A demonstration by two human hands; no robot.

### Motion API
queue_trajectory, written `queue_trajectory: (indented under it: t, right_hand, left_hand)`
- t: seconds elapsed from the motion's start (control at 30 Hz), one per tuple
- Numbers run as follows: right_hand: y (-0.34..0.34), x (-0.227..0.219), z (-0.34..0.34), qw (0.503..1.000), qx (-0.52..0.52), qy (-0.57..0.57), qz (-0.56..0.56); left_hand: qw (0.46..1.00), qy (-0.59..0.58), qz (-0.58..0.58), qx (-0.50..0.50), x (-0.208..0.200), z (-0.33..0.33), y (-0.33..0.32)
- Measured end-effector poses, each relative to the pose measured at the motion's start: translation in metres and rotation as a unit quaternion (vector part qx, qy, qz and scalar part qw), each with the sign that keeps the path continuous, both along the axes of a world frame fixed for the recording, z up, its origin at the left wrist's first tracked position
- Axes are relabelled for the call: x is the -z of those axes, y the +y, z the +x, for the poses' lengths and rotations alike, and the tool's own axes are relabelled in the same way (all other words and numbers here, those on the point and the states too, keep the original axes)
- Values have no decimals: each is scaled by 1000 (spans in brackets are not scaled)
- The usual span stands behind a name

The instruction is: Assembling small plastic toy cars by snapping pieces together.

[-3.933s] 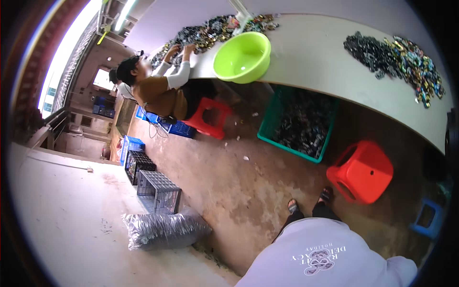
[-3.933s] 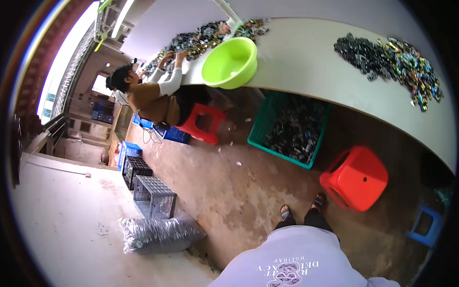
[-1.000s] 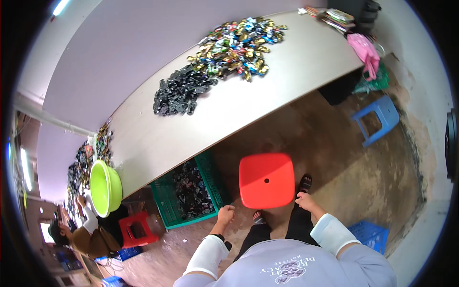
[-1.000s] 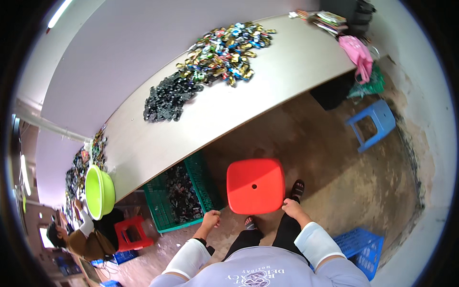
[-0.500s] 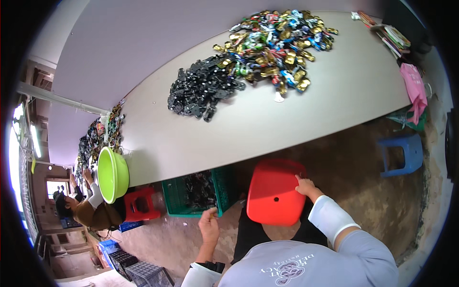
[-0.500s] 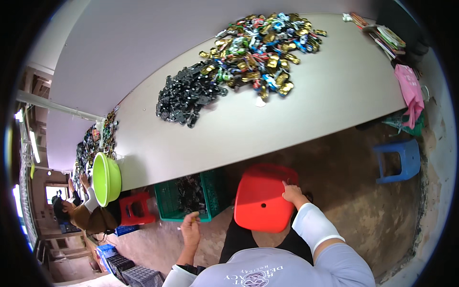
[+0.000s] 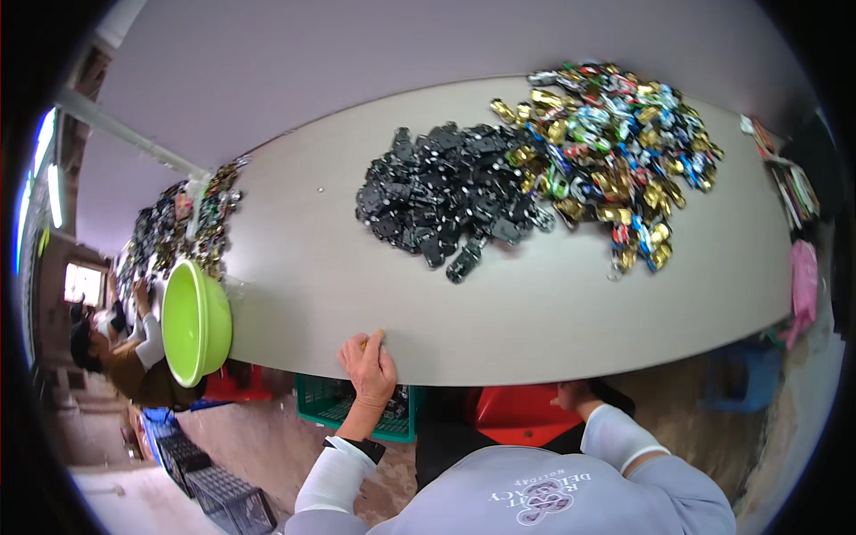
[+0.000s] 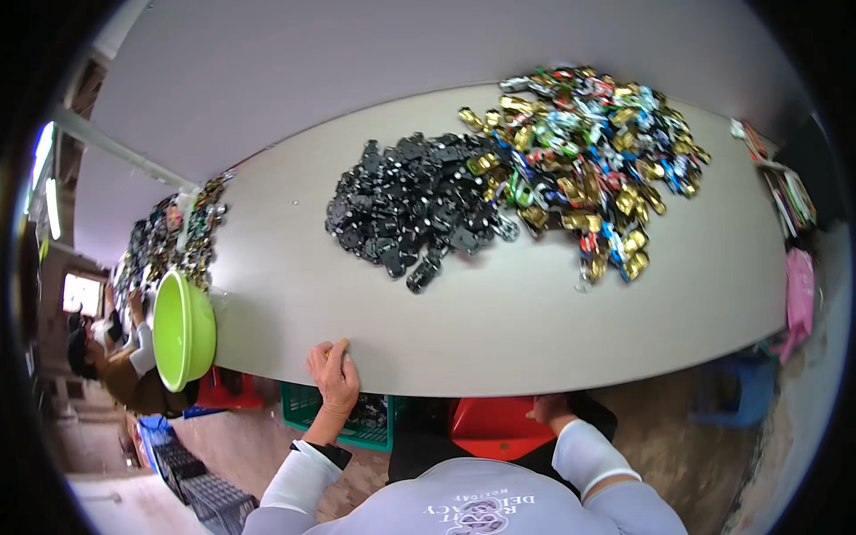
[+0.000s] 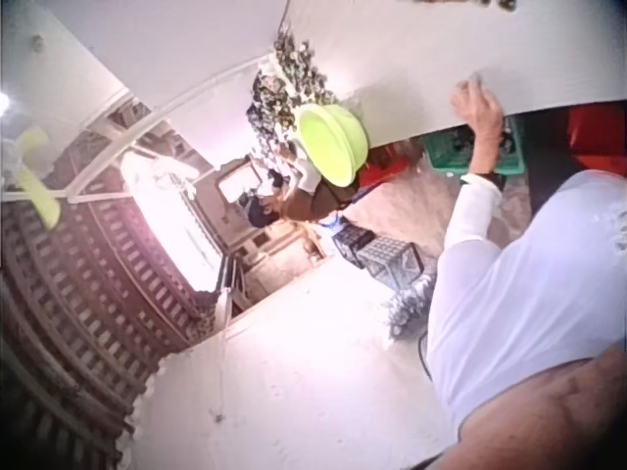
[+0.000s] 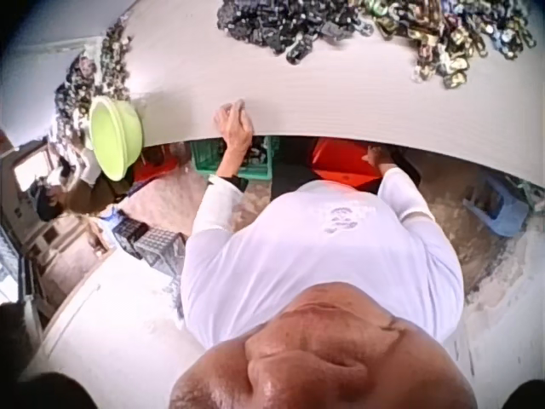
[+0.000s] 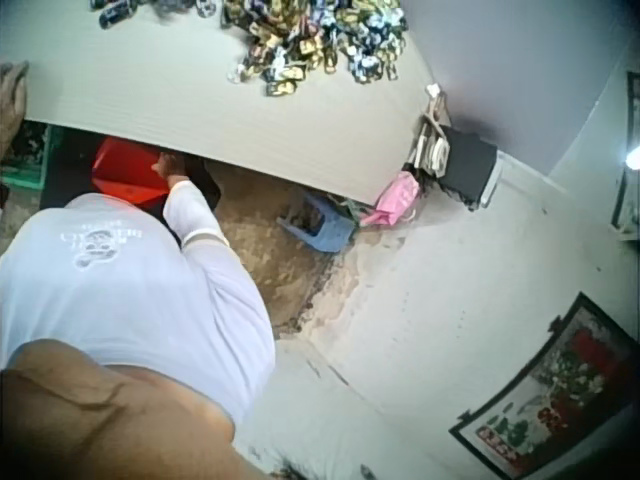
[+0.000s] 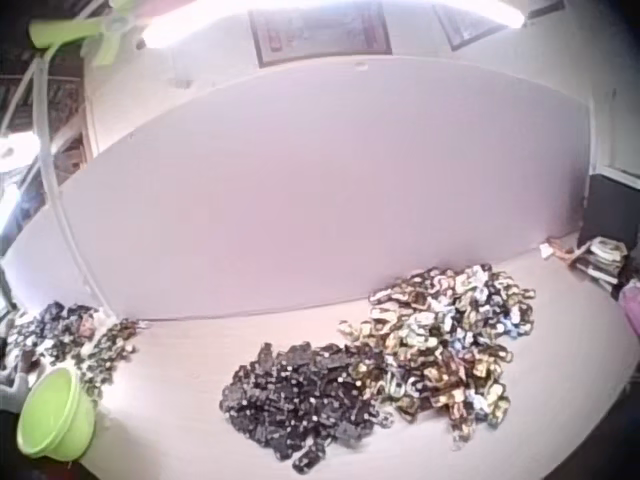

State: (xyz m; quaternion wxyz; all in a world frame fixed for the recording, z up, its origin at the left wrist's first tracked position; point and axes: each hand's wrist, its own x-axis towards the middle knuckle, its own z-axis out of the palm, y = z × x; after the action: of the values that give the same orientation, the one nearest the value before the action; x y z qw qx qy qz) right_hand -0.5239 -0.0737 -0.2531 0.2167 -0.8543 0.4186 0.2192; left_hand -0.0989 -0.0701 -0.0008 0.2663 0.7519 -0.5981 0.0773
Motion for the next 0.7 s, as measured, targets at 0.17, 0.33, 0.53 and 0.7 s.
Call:
queue_trajectory:
  t: [0.17, 0.33, 0.53, 0.7]
  right_hand:
    - [-13, 14, -3, 991, -9, -90, 94]
    - [-42, -20, 7, 977, -49, -178, 109]
    - [-68, -47, 1, 960, -42, -236, 146]
    - [-62, -82, 49, 970, -144, -126, 152]
  left_hand:
    - [1000, -23, 13, 5, -7, -5, -6]
    - [999, -41, 12, 9, -3, -6, -5]
    - [999, -16, -28, 30, 3, -1, 11]
    - [972, 193, -129, 35, 12, -3, 1]
